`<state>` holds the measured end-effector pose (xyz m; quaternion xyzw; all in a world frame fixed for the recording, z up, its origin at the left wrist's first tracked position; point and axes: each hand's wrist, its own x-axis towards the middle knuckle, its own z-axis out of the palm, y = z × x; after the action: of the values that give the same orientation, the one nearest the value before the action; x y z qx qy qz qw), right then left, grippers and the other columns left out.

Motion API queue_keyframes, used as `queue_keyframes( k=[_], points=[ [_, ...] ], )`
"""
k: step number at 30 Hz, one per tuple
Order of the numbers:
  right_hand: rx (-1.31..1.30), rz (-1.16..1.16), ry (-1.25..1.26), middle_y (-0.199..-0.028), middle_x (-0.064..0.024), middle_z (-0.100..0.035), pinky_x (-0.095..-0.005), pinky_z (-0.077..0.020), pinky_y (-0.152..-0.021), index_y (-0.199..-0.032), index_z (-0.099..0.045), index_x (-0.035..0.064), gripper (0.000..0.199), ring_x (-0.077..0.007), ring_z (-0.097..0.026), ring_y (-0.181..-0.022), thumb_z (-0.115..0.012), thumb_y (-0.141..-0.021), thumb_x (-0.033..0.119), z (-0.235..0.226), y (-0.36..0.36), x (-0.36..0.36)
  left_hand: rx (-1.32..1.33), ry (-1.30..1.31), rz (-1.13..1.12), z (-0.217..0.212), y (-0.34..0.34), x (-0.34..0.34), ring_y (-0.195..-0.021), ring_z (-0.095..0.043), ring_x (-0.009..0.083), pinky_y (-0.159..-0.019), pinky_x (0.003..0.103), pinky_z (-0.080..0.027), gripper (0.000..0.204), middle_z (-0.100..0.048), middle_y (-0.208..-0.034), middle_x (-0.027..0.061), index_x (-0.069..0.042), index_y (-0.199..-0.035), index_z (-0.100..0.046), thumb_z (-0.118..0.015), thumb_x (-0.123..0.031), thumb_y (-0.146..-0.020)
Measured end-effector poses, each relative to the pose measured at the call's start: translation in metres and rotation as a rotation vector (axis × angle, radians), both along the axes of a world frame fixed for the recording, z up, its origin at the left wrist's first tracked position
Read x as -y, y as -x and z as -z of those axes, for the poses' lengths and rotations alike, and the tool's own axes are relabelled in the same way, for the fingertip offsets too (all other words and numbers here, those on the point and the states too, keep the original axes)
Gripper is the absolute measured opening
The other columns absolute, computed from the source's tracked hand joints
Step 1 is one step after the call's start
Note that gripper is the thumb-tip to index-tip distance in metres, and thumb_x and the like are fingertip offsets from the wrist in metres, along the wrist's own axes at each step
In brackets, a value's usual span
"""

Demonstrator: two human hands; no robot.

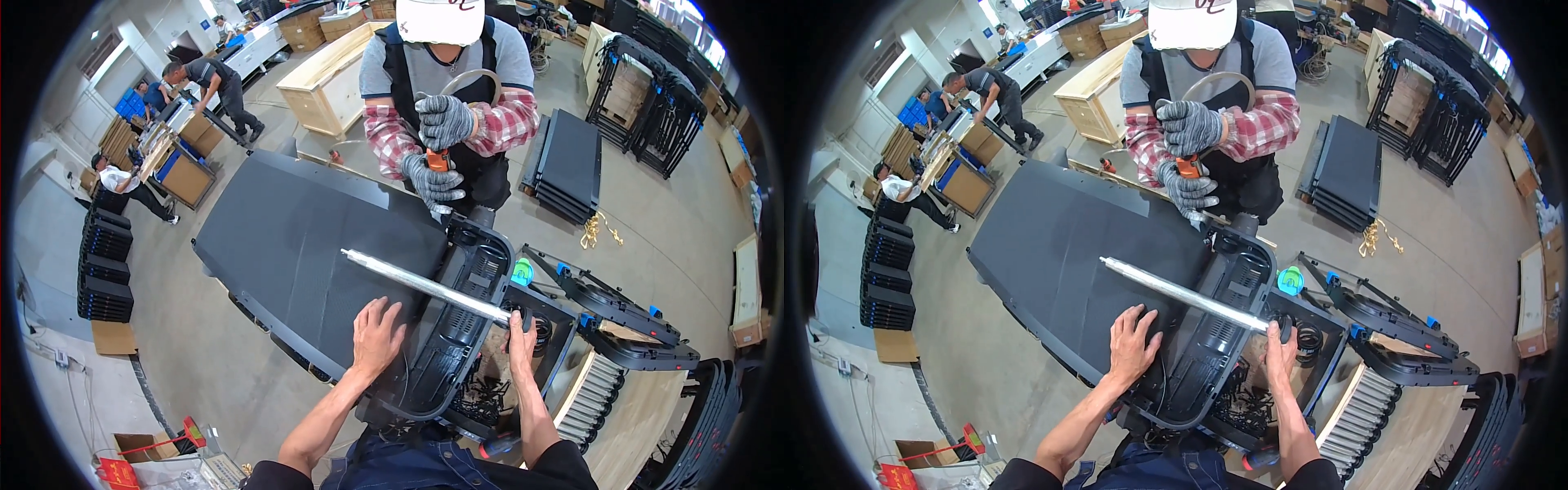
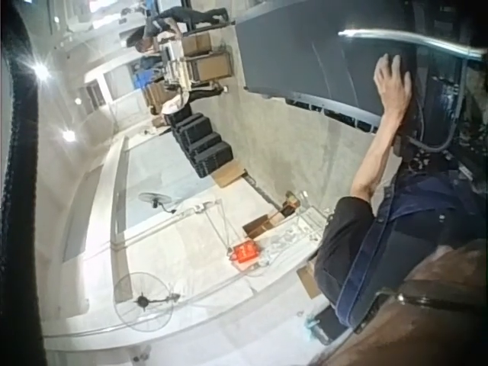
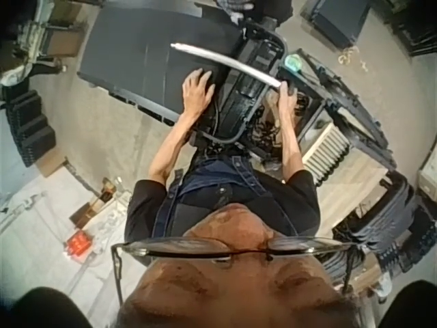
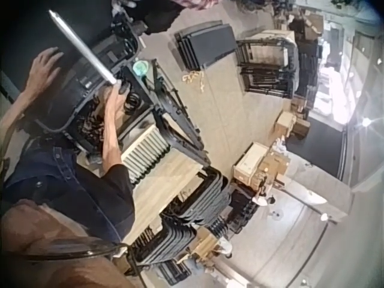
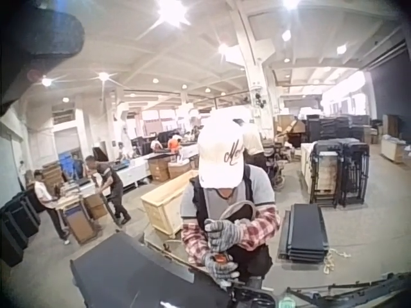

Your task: Assembling a treadmill component using an electric screwdriver and fitting plastic covers.

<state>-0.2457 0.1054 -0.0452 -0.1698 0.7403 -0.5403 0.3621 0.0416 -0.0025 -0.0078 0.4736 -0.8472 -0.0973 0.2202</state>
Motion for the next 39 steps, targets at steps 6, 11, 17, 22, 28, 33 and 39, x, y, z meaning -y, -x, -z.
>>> queue_keyframes(
  k=[6, 11, 17, 22, 28, 33, 39],
  points=[
    [0.017, 0.02, 0.039, -0.064, -0.0028, -0.047, -0.0271, -0.0383, -0.037, -0.116, -0.052, -0.0006, 0.075, -0.0135, -0.048, -0.042, -0.063, -0.089, 0.069, 0.007, 0.025, 0.011, -0.01, 0.029, 0.087, -0.003, 0.02, 0.019, -0.128, -0.05, 0.0361, -0.107, 0.048, -0.04, 0.054, -0.055, -0.136, 0.0156, -0.007, -0.131, -0.058, -0.077, -0.018, -0.082],
    [-0.039, 0.026, 0.056, -0.063, -0.0023, -0.047, -0.0268, -0.0372, -0.036, -0.111, -0.051, 0.0012, 0.072, -0.0127, -0.05, -0.042, -0.059, -0.09, 0.07, 0.0, 0.053, 0.054, -0.036, 0.07, 0.222, 0.006, 0.049, 0.079, -0.132, -0.048, 0.035, -0.108, 0.047, -0.039, 0.047, -0.054, -0.138, 0.0159, -0.004, -0.134, -0.054, -0.067, -0.019, -0.091],
    [-0.217, 0.039, 0.019, -0.064, -0.0053, -0.049, -0.0294, -0.0403, -0.039, -0.11, -0.051, -0.0011, 0.078, -0.0157, -0.052, -0.044, -0.061, -0.087, 0.073, -0.006, 0.083, 0.129, 0.022, 0.108, 0.321, 0.004, 0.083, 0.184, -0.127, -0.052, 0.0348, -0.105, 0.046, -0.04, 0.05, -0.056, -0.13, 0.0177, -0.003, -0.134, -0.054, -0.067, -0.019, -0.088],
    [-0.16, -0.131, 0.037, -0.062, -0.0024, -0.048, -0.028, -0.0416, -0.04, -0.106, -0.053, 0.0006, 0.073, -0.0142, -0.05, -0.044, -0.062, -0.087, 0.071, -0.022, 0.089, 0.204, 0.395, 0.067, 0.475, -0.017, 0.09, 0.23, -0.106, -0.059, 0.0288, -0.089, 0.043, -0.046, 0.039, -0.059, -0.103, 0.013, -0.007, -0.107, -0.062, -0.079, -0.025, -0.077],
    [-0.277, -0.354, -0.121, -0.065, -0.0065, -0.056, -0.0295, -0.0446, -0.04, -0.121, -0.053, -0.0047, 0.088, -0.0165, -0.056, -0.046, -0.063, -0.082, 0.074, -0.038, 0.048, 0.292, 0.235, 0.158, 0.342, -0.026, 0.1, 0.228, -0.087, -0.069, 0.0327, -0.078, 0.045, -0.051, 0.027, -0.066, -0.09, 0.0125, -0.006, -0.098, -0.058, -0.075, -0.017, -0.08],
    [-0.386, -0.776, -0.002, -0.073, -0.0166, -0.066, -0.0358, -0.0511, -0.056, -0.141, -0.043, -0.0159, 0.103, -0.022, -0.063, -0.052, -0.065, -0.084, 0.067, -0.05, 0.014, 0.343, 0.002, 0.281, 0.222, -0.038, 0.086, 0.19, -0.101, -0.061, 0.0297, -0.09, 0.041, -0.046, 0.029, -0.062, -0.103, 0.011, -0.009, -0.108, -0.062, -0.073, -0.017, -0.083],
    [-0.457, -1.212, -0.099, -0.074, -0.0123, -0.065, -0.0337, -0.0535, -0.049, -0.122, -0.063, -0.0089, 0.078, -0.0195, -0.064, -0.055, -0.065, -0.089, 0.062, -0.069, -0.012, 0.364, -0.152, -0.062, -0.243, -0.053, -0.046, 0.046, -0.09, -0.067, 0.0297, -0.078, 0.04, -0.052, 0.017, -0.067, -0.094, 0.0099, -0.008, -0.103, -0.069, -0.072, -0.016, -0.088]
  ],
)
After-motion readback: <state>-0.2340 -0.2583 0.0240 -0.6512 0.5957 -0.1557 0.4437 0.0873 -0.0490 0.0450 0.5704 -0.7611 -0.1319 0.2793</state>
